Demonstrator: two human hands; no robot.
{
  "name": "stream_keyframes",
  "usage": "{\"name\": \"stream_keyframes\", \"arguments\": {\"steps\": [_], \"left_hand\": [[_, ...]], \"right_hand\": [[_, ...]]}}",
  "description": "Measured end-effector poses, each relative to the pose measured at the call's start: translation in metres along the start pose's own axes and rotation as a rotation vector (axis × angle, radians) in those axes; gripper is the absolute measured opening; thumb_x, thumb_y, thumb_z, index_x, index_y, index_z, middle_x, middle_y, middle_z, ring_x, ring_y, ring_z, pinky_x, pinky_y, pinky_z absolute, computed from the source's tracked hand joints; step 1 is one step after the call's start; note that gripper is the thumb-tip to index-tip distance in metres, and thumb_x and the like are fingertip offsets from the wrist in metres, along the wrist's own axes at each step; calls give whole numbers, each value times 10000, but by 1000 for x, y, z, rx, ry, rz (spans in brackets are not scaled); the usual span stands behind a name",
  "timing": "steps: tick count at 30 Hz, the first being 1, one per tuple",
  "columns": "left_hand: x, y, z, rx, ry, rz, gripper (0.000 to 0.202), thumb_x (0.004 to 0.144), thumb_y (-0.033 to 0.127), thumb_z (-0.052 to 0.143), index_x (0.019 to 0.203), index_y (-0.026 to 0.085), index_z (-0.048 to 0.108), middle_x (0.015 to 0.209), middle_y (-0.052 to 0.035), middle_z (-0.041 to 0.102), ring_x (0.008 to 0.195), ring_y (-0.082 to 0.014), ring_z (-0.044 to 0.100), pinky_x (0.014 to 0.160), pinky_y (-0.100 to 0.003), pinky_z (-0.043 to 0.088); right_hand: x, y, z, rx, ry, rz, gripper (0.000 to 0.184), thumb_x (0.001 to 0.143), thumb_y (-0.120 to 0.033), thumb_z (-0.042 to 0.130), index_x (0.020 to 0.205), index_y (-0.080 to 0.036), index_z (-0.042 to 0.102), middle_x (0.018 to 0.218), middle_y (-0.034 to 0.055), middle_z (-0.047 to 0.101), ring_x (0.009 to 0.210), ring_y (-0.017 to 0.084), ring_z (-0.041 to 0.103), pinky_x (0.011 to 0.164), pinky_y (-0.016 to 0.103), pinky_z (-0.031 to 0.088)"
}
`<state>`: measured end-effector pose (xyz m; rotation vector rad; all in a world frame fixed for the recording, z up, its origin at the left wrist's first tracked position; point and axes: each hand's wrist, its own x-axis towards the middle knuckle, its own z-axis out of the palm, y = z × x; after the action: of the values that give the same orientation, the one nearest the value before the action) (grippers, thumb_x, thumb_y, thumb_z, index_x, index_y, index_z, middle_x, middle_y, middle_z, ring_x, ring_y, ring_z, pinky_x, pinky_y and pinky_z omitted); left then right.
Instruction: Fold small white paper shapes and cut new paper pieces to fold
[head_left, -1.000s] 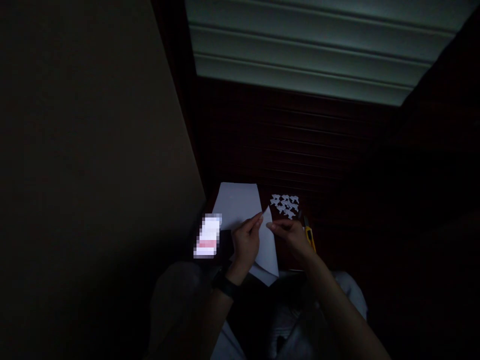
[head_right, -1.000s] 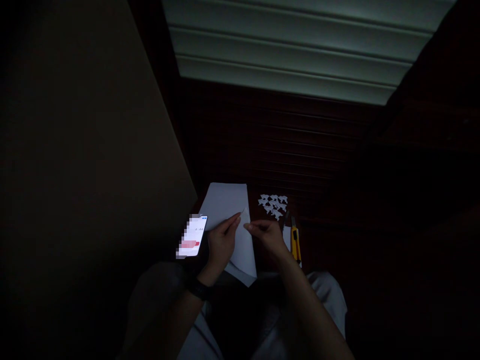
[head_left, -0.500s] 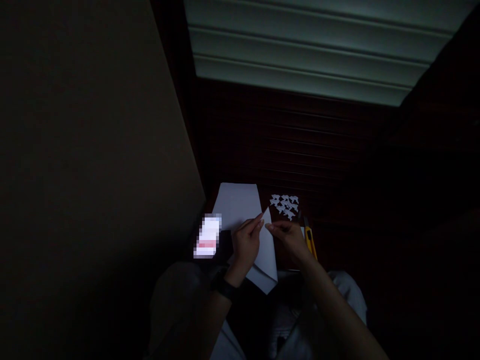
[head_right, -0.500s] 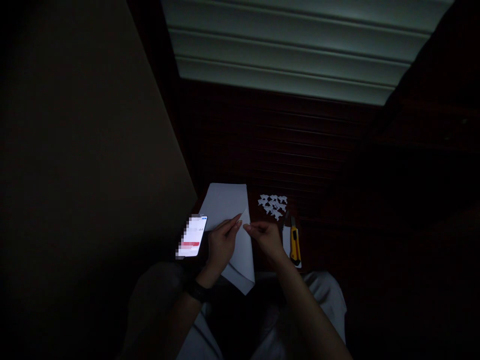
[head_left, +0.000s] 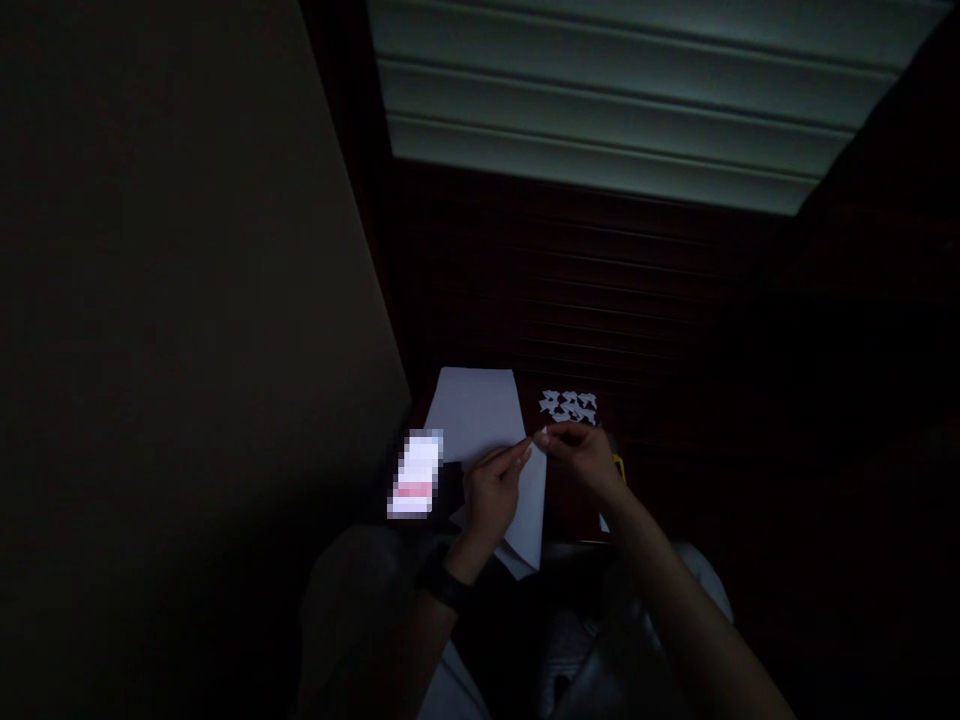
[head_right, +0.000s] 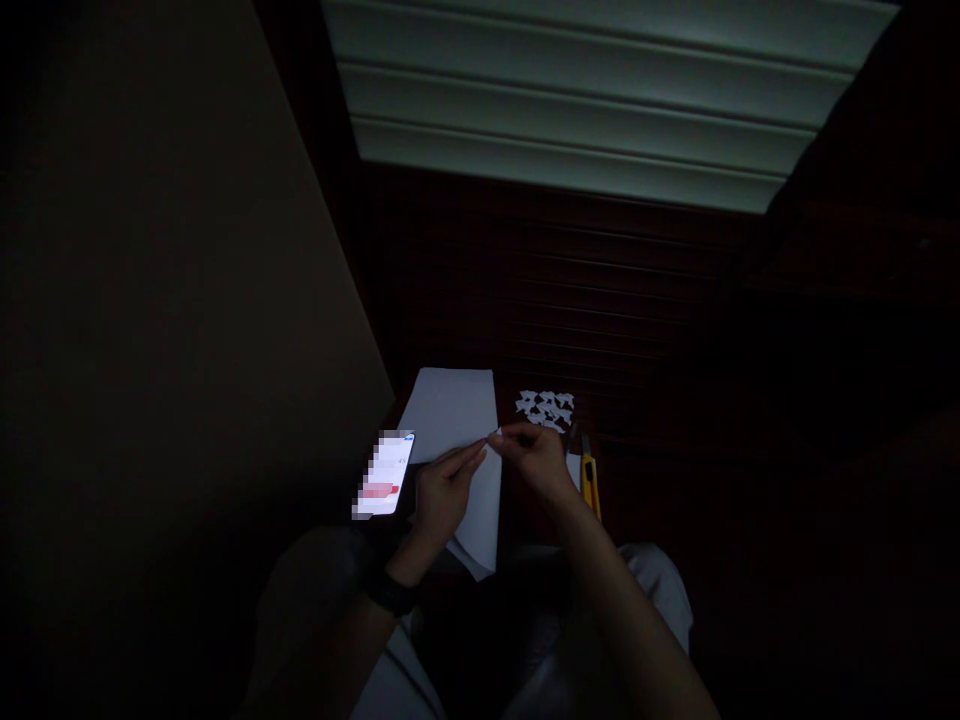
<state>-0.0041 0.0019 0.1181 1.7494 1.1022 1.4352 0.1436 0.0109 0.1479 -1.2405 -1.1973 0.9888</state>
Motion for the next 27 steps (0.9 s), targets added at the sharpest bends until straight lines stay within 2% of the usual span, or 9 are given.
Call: {"name": "stream_keyframes", "arguments": {"steps": [7, 13, 18, 27], "left_hand": [[1, 5, 0, 5, 7, 38, 249, 851, 227, 510, 1053, 236, 655, 971, -39, 684, 877, -162, 630, 790, -276, 502], [-2, 5, 1, -6, 14, 28, 245, 851, 207, 506, 1039, 225, 661, 948, -38, 685, 855, -154, 632, 770, -263, 505], [-4, 5, 2, 0, 45, 21, 240, 844, 222, 521, 1040, 221, 660, 962, -41, 686, 881, -163, 628, 797, -277, 499], [-7, 5, -1, -4, 48, 55, 252, 848, 203, 512, 1055, 229, 654, 975, -40, 680, 893, -159, 626, 810, -277, 500]], "right_hand": [[2, -3, -3, 6, 2, -5, 285, 608, -425, 729, 762, -185, 706, 773, 48, 689, 730, 191, 610, 701, 321, 465], [1, -6, -3, 37, -25, 2, 248, 602, -399, 741, 725, -188, 698, 707, 29, 673, 644, 162, 589, 626, 291, 445], [0, -10, 0, 13, 3, 10, 283, 602, -421, 734, 724, -169, 693, 688, 37, 665, 612, 159, 573, 575, 278, 432], [-5, -18, 3, -26, 32, -36, 260, 621, -399, 726, 715, -159, 698, 666, 41, 661, 608, 157, 568, 577, 272, 433]]}}
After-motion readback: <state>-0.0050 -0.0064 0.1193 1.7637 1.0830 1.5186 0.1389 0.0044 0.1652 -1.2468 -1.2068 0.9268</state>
